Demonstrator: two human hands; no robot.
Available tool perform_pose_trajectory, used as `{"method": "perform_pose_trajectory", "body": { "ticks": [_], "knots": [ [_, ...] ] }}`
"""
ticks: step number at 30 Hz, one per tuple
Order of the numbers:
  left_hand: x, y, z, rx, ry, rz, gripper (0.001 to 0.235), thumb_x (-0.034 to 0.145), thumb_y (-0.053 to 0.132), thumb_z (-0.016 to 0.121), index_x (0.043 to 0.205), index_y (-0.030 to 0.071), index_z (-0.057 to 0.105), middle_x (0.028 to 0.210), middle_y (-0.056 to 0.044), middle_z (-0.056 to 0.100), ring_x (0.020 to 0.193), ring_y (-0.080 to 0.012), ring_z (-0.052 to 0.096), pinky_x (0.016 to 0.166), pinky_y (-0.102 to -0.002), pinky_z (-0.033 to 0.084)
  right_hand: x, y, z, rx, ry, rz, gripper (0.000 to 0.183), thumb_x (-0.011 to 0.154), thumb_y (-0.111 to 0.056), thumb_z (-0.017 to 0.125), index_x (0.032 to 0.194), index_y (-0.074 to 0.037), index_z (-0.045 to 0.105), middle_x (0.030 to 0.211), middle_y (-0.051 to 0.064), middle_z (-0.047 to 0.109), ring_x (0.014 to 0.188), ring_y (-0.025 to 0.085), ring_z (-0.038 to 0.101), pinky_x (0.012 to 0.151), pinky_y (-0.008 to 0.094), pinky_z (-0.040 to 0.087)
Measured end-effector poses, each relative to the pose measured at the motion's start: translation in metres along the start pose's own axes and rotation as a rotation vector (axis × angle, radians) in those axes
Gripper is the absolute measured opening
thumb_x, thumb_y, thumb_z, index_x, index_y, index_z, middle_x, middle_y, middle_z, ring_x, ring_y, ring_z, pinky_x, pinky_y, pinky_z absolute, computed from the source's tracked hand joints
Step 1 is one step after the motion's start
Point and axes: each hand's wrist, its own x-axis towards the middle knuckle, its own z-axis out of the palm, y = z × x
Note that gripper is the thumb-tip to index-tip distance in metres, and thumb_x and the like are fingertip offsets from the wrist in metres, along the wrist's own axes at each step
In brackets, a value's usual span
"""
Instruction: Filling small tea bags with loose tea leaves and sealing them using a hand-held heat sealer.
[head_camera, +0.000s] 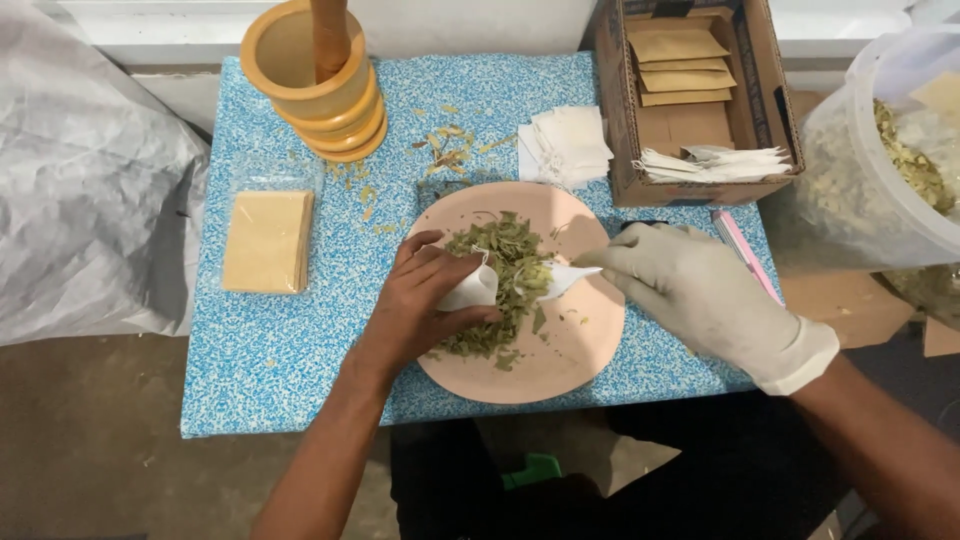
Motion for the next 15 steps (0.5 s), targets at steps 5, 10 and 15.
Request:
{"method": "perform_pose_trajectory", "body": {
  "ticks": [5,10,15],
  "knots": [
    [0.001,0.006,-0.002,0.028,-0.039,-0.009,0.067,0.077,0.036,0.105,0.133,0.009,0.081,0.102,-0.008,0.085,0.096,-0.0267,0.079,0.122,-0.059,0.05,0.016,-0.022,-0.008,-0.083,-0.007,-0.053,0.03,0.112,-0.027,0.061,0.131,-0.026,0.084,0.117,0.005,0.083,0.111,0.03,0.079,0.092,0.051,0.059],
    [-0.001,0.005,-0.001,0.006,-0.056,-0.016,0.069,0.078,0.035,0.104,0.136,0.008,0.079,0.099,-0.009,0.085,0.094,-0.0271,0.08,0.122,-0.061,0.049,0.027,-0.043,-0.013,-0.141,0.041,-0.119,0.028,0.111,-0.026,0.064,0.13,-0.029,0.085,0.107,0.004,0.082,0.093,0.029,0.08,0.078,0.047,0.062],
    [-0.001,0.005,-0.002,0.041,-0.126,-0.052,0.071,0.081,0.036,0.104,0.138,0.003,0.076,0.104,-0.012,0.084,0.102,-0.0287,0.08,0.124,-0.064,0.044,0.033,-0.054,-0.015,-0.273,0.133,-0.189,0.019,0.113,-0.026,0.06,0.106,-0.023,0.078,0.07,-0.005,0.065,0.055,0.016,0.061,0.056,0.03,0.055]
  ]
}}
